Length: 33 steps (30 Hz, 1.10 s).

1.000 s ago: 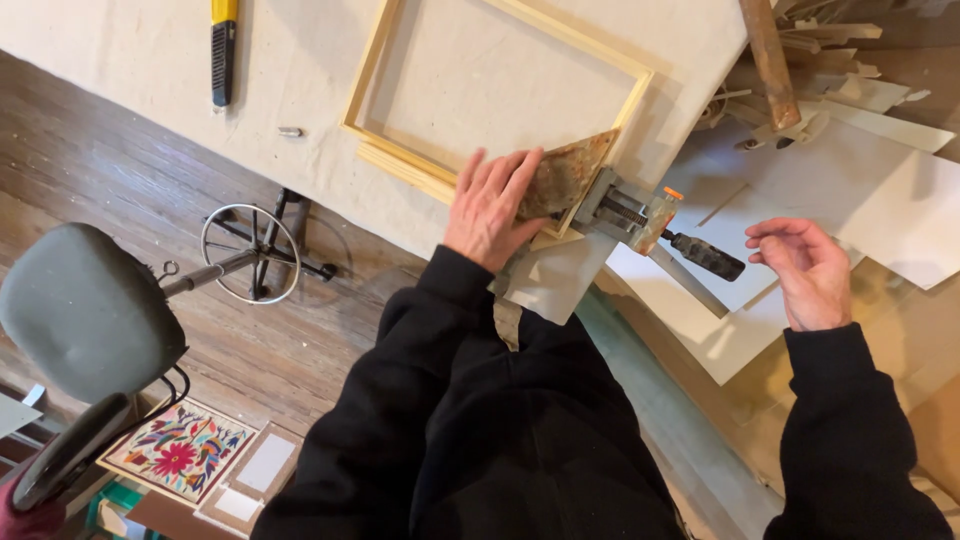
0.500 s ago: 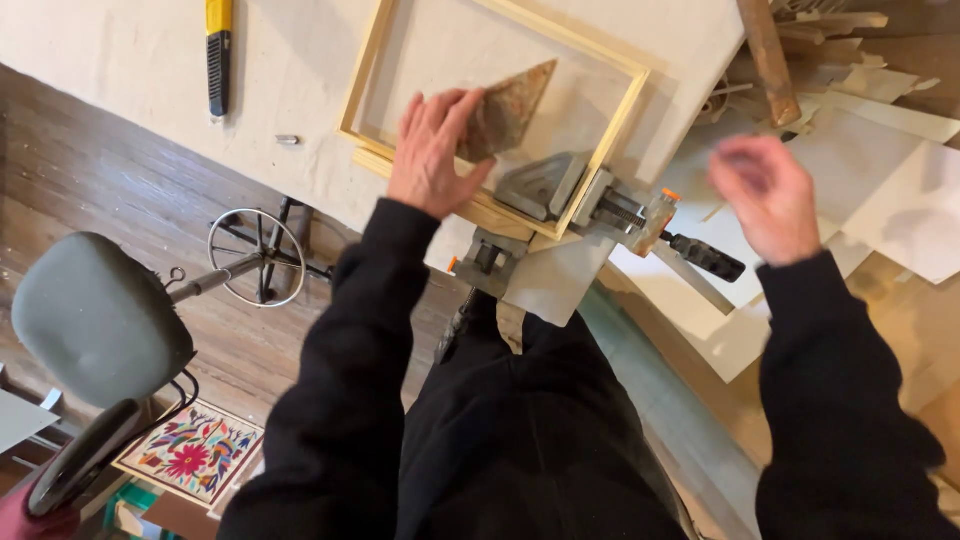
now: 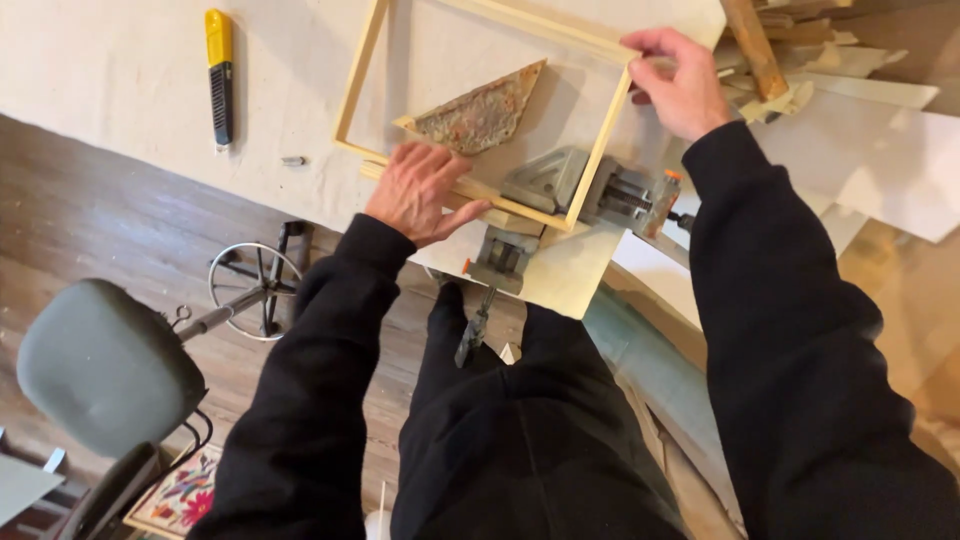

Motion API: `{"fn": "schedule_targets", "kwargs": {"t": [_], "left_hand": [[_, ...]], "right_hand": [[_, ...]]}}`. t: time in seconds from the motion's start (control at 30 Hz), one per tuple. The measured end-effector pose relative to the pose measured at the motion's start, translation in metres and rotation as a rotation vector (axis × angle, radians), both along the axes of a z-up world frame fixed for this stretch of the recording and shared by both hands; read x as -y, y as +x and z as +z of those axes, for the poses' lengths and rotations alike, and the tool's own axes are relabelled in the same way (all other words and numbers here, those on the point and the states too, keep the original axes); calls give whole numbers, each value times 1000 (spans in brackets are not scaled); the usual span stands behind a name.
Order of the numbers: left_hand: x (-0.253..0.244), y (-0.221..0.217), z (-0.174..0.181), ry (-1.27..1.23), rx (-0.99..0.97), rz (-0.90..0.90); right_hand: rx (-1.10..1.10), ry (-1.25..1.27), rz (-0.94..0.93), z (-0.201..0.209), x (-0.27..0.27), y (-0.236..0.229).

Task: Assembling, squaring, and clamping wooden frame pieces at a workbench.

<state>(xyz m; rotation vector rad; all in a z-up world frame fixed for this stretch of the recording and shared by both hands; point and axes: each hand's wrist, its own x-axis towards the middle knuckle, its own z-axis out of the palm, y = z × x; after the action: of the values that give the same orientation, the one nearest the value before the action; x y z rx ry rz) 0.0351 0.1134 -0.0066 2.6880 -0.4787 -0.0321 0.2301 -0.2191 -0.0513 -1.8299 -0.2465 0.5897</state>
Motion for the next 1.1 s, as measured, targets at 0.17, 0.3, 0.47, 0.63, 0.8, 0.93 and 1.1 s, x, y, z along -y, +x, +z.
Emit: {"fn": "schedule_targets", "kwargs": {"t": [0.17,0.3,0.47,0.63,0.8,0.93,1.1], "left_hand": [[-33,11,85,49,133,-106],[-72,2,158,-47,457,-48],[-110,-35,193,-186,697,55],[-128,-101,235,-309,459,138],[-140,-151,263,-319,465,174],[-146,-171,258,-352,465,210],[-138,-188,285,-393,488,237]], "right_hand": [[-143,180,-130,76,-12,-12],[-34,97,-182,142,-40,-59],[170,-78,-76,198,-87,-147],[527,-19,-48,302,-169,-215],[715,-3,-65,334,-225,-250],[715,22,-70,337,-239,-267],[737,62,-16,347,-245,-288]]}}
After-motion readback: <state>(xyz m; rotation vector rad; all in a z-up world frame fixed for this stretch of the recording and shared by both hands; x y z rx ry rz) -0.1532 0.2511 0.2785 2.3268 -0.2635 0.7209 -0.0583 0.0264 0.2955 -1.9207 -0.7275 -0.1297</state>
